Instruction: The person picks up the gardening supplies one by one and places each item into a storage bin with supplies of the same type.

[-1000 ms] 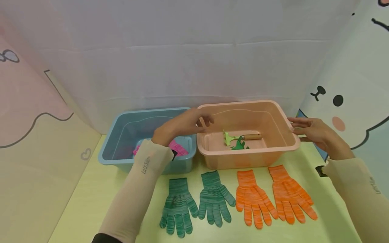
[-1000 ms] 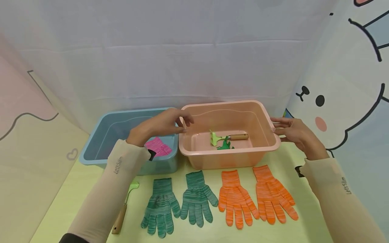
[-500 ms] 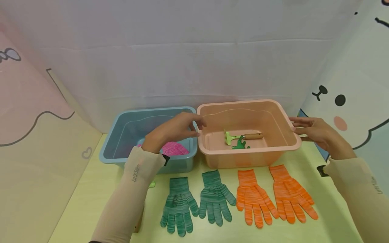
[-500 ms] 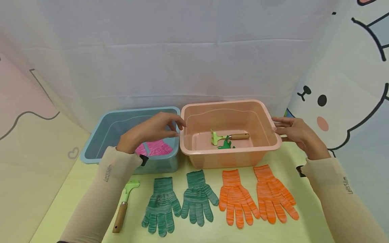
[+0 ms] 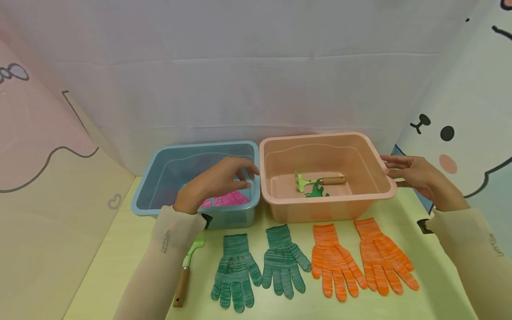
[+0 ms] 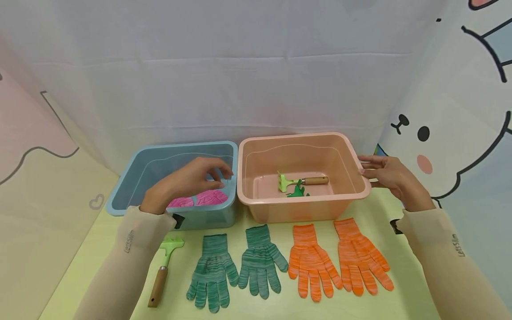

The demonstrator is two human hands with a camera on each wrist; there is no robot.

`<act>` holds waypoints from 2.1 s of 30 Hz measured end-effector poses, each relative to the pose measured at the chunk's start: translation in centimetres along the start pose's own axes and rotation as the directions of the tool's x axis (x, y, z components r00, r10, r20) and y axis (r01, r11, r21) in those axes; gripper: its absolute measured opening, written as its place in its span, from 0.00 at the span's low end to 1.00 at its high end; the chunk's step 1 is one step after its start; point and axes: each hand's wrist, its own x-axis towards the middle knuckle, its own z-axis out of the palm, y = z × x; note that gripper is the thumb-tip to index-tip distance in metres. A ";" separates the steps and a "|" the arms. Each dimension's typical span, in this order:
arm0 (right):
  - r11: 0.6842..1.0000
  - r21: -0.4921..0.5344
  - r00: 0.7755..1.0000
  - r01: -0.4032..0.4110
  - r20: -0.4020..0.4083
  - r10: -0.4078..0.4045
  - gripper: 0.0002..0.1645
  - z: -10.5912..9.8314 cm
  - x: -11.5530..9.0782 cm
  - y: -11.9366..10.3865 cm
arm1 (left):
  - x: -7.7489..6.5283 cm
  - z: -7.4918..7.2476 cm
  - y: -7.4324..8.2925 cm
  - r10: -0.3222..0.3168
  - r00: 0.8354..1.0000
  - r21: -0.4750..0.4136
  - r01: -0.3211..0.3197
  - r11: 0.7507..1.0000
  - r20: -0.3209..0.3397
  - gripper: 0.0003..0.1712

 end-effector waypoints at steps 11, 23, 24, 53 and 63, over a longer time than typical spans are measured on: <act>1.000 -0.013 1.000 0.005 0.001 -0.005 0.42 0.0 0.1 0.0 | -1.5 0.6 -1.0 0.001 0.999 -0.046 -0.003 0.999 -0.038 0.20; 1.000 0.005 1.000 0.010 0.008 -0.010 0.41 -0.1 0.2 -0.1 | -3.0 1.2 -1.6 0.031 0.994 -0.029 -0.034 0.999 -0.101 0.21; 1.000 0.005 1.000 0.010 0.007 -0.010 0.41 -0.1 0.2 -0.2 | -3.1 1.2 -1.6 0.030 0.994 -0.029 -0.033 0.999 -0.105 0.20; 1.000 -0.027 1.000 0.005 0.006 -0.005 0.41 -0.1 0.3 0.0 | -8.7 1.7 -4.2 -0.028 0.991 -0.103 0.014 0.995 -0.133 0.18; 0.999 -0.032 1.000 0.004 0.002 -0.004 0.42 -0.1 0.4 0.2 | -10.8 2.6 -4.7 -0.056 0.990 -0.154 0.036 0.987 -0.129 0.13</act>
